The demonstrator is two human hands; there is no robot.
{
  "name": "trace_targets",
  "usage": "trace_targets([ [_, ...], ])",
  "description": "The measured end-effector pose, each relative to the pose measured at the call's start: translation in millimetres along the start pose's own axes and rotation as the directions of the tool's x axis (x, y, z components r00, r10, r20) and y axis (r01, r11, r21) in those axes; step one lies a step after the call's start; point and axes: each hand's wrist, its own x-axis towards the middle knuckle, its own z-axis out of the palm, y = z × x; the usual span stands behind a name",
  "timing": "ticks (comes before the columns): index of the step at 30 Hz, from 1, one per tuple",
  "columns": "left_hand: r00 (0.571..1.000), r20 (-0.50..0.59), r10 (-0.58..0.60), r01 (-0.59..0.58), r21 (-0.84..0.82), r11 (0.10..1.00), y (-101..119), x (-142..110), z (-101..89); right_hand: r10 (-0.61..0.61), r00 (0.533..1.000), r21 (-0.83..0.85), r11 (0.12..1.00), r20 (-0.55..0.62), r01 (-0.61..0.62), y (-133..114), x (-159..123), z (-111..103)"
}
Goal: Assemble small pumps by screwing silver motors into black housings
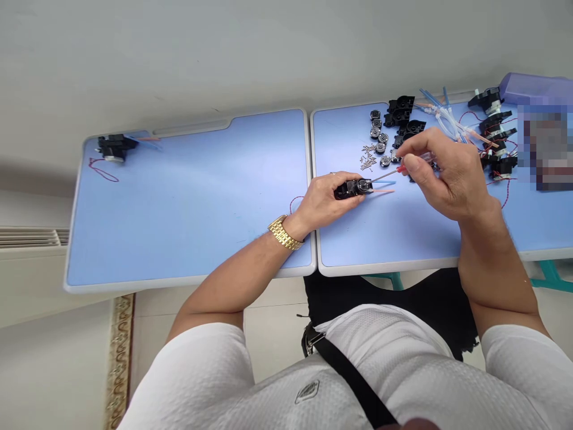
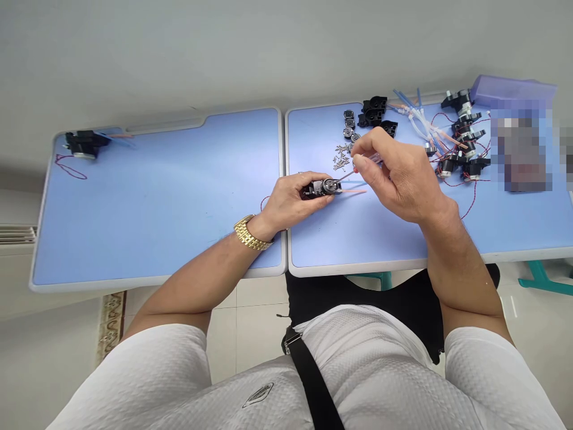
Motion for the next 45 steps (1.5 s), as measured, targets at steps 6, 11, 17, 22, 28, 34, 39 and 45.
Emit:
trace_targets([
  [6,1.0,0.01,0.009,-0.009,0.0,1.0,0.4,0.6,-0.6,-0.003,1.0,0.069,0.998,-0.007,0.003,0.6,-1.4,2.9],
  [11,1.0,0.017,0.024,-0.024,0.013,1.0,0.2,0.6,-0.5,0.023,0.998,-0.021,0.999,-0.063,-0.024,7.5,-2.1,3.1],
  [17,1.0,0.012,0.023,-0.023,0.002,1.0,1.8,-0.1,-1.8,0.023,0.997,-0.1,0.995,-0.074,-0.03,4.2,-1.2,1.5],
  [22,1.0,0.02,0.009,-0.01,0.016,1.0,1.6,0.0,-1.1,-0.016,1.0,0.03,0.999,-0.004,0.016,-4.4,-0.4,-0.6],
  [28,0.999,0.028,0.017,-0.017,0.001,1.0,2.0,0.8,-1.9,0.014,1.0,0.068,0.998,-0.026,-0.012,-3.3,-2.1,3.7],
  [34,1.0,0.028,0.007,-0.007,0.01,1.0,2.6,0.9,-2.2,0.079,0.993,-0.088,0.992,-0.09,-0.087,5.8,-3.6,3.3],
  [39,1.0,0.026,-0.015,0.014,0.01,1.0,4.1,0.2,-1.8,0.045,0.998,-0.086,0.995,-0.047,-0.048,2.8,-0.9,1.1],
  [45,1.0,0.02,0.002,-0.002,-0.011,1.0,2.8,0.4,-1.3,0.004,1.0,0.056,0.998,0.007,-0.005,-5.5,-0.5,3.1],
])
